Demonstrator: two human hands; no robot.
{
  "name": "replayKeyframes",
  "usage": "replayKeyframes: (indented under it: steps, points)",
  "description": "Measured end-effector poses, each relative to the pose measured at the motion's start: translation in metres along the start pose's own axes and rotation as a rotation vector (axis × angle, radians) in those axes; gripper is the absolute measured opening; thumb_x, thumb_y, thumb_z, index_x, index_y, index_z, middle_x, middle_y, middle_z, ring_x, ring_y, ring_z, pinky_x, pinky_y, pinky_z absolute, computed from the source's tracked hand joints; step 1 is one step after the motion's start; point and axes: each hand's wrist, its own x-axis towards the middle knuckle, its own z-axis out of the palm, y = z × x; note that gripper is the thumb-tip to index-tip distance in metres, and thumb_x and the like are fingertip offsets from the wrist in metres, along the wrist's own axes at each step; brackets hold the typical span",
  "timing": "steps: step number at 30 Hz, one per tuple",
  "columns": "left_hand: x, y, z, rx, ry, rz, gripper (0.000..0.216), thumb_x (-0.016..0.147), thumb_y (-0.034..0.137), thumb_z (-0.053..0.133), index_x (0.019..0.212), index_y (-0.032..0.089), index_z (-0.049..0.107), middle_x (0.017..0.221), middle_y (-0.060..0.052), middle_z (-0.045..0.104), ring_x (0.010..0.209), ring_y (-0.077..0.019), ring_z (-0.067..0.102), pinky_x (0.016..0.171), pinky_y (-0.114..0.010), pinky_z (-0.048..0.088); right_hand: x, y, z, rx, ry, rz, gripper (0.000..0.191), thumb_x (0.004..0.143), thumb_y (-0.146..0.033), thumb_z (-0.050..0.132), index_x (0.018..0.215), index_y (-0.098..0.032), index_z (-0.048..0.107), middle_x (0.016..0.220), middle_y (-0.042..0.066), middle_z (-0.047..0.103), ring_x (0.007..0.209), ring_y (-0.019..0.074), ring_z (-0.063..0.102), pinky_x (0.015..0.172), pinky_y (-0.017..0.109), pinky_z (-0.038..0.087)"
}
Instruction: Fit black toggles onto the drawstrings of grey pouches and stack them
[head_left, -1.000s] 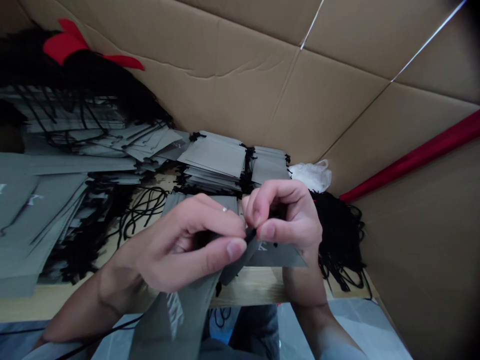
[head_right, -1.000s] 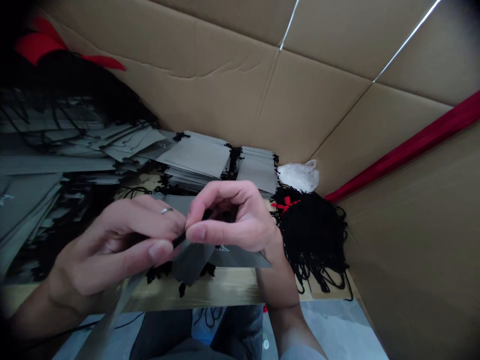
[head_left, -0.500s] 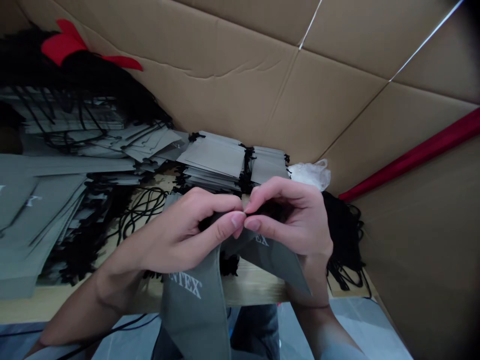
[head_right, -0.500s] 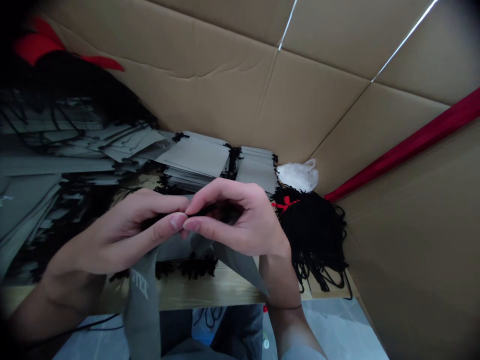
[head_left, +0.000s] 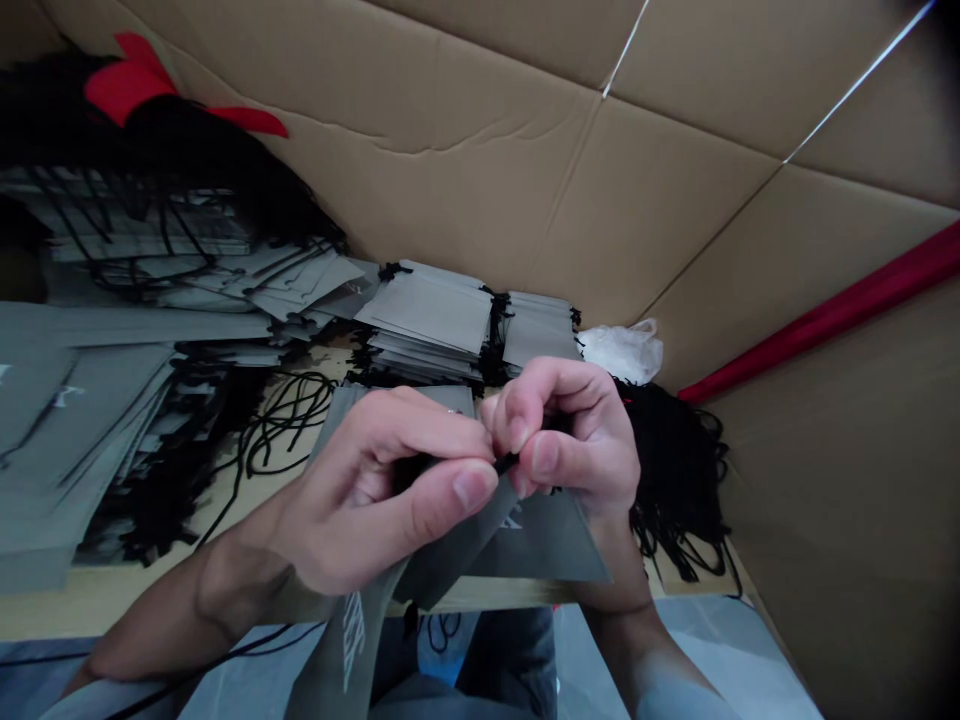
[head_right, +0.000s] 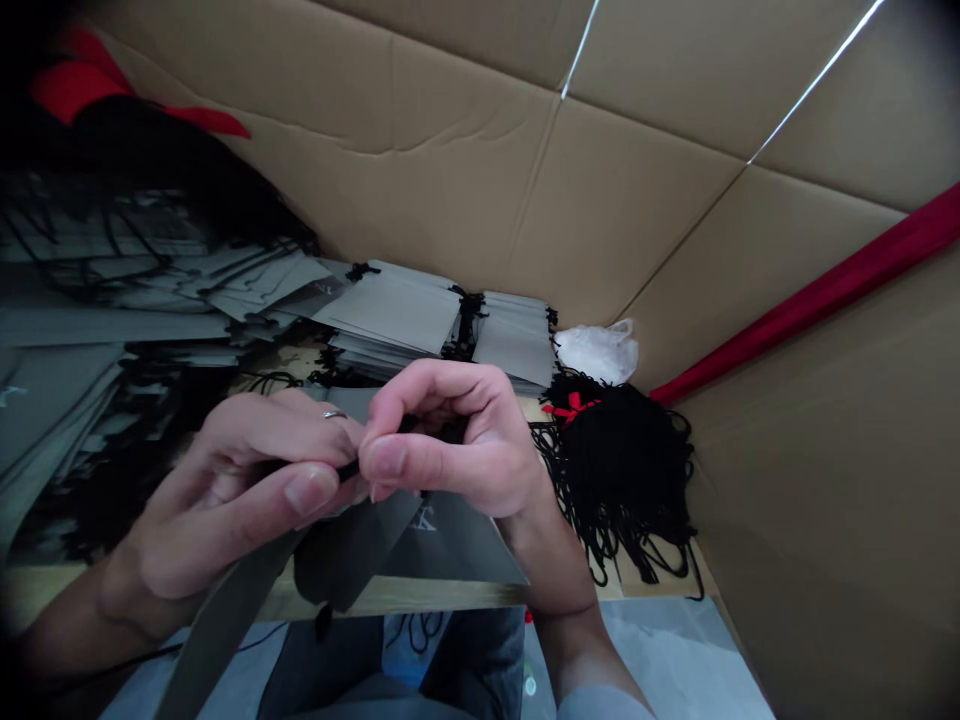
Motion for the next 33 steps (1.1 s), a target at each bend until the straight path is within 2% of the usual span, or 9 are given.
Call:
replayKeyframes:
  steps: [4, 8, 10, 14, 17, 20, 24, 28, 33]
  points:
    - [0.001, -0.001, -0.002, 0.010, -0.071, 0.089, 0.046, 0.114, 0.032, 0.062, 0.072, 0.018, 0.055, 0.056, 0.005, 0.038, 0.051, -0.0072, 0.039, 0.053, -0.027, 0.032, 0.002, 0.008, 0.005, 0.061, -0.012, -0.036, 0.016, 0.096, -0.023, 0.086, 0.111, -0.023, 0.083, 0.084, 0.004, 0.081, 0.063, 0.0146, 0.072, 0.059, 0.024, 0.061]
    - [0.003, 0.003, -0.010, 0.074, -0.077, 0.120, 0.041, 0.115, 0.025, 0.058, 0.074, 0.018, 0.055, 0.059, 0.006, 0.042, 0.051, -0.0067, 0.038, 0.052, -0.025, 0.031, 0.003, 0.010, 0.007, 0.019, 0.016, -0.068, 0.010, 0.101, -0.025, 0.082, 0.110, -0.024, 0.082, 0.083, 0.001, 0.078, 0.065, 0.0131, 0.071, 0.061, 0.023, 0.060]
    - [0.004, 0.007, -0.013, 0.141, -0.069, 0.059, 0.041, 0.115, 0.024, 0.057, 0.074, 0.018, 0.055, 0.061, 0.006, 0.042, 0.053, -0.0069, 0.037, 0.051, -0.025, 0.029, 0.003, 0.004, 0.008, -0.108, 0.072, -0.079, 0.012, 0.100, -0.021, 0.084, 0.112, -0.025, 0.082, 0.087, 0.001, 0.079, 0.066, 0.0117, 0.070, 0.061, 0.022, 0.059]
    - [0.004, 0.015, -0.021, 0.285, -0.020, -0.112, 0.041, 0.115, 0.030, 0.057, 0.076, 0.019, 0.060, 0.064, 0.005, 0.044, 0.058, -0.0098, 0.039, 0.053, -0.026, 0.030, -0.001, -0.018, 0.013, -0.423, 0.192, -0.032, 0.040, 0.091, -0.023, 0.097, 0.128, -0.027, 0.083, 0.097, 0.001, 0.080, 0.073, 0.0130, 0.074, 0.062, 0.021, 0.060]
    - [0.006, 0.016, -0.028, 0.333, -0.018, -0.127, 0.038, 0.115, 0.032, 0.055, 0.082, 0.020, 0.066, 0.067, 0.004, 0.049, 0.060, -0.0112, 0.042, 0.055, -0.026, 0.033, -0.006, -0.030, 0.017, -0.633, 0.273, -0.018, 0.038, 0.092, -0.018, 0.097, 0.126, -0.029, 0.084, 0.098, 0.000, 0.082, 0.084, 0.0156, 0.080, 0.069, 0.022, 0.064]
    - [0.007, 0.014, -0.031, 0.324, -0.045, -0.118, 0.039, 0.117, 0.031, 0.052, 0.082, 0.020, 0.065, 0.067, 0.004, 0.048, 0.061, -0.0109, 0.041, 0.055, -0.026, 0.031, -0.009, -0.035, 0.018, -0.769, 0.265, -0.057, 0.039, 0.095, -0.012, 0.092, 0.128, -0.032, 0.084, 0.099, -0.001, 0.083, 0.087, 0.0151, 0.081, 0.069, 0.022, 0.065]
    - [0.007, 0.012, -0.030, 0.258, -0.068, -0.123, 0.041, 0.118, 0.031, 0.051, 0.079, 0.020, 0.059, 0.066, 0.005, 0.043, 0.060, -0.0102, 0.038, 0.054, -0.026, 0.030, -0.009, -0.033, 0.016, -0.849, 0.237, -0.102, 0.046, 0.093, -0.011, 0.095, 0.131, -0.033, 0.084, 0.103, -0.002, 0.084, 0.092, 0.0161, 0.083, 0.071, 0.022, 0.065]
    - [0.007, 0.010, -0.026, 0.188, -0.060, -0.188, 0.045, 0.118, 0.032, 0.050, 0.075, 0.020, 0.053, 0.064, 0.005, 0.039, 0.056, -0.0096, 0.037, 0.051, -0.026, 0.029, -0.005, -0.029, 0.015, -0.870, 0.250, -0.161, 0.034, 0.093, -0.010, 0.095, 0.119, -0.031, 0.088, 0.098, -0.002, 0.085, 0.082, 0.0140, 0.079, 0.070, 0.024, 0.064]
    - [0.010, 0.009, -0.026, 0.276, -0.053, -0.165, 0.043, 0.118, 0.032, 0.051, 0.078, 0.019, 0.060, 0.065, 0.004, 0.049, 0.059, -0.0100, 0.044, 0.053, -0.025, 0.035, -0.004, -0.029, 0.016, -0.940, 0.300, -0.186, 0.015, 0.097, -0.015, 0.092, 0.103, -0.027, 0.087, 0.089, -0.001, 0.084, 0.071, 0.0143, 0.074, 0.064, 0.027, 0.061]
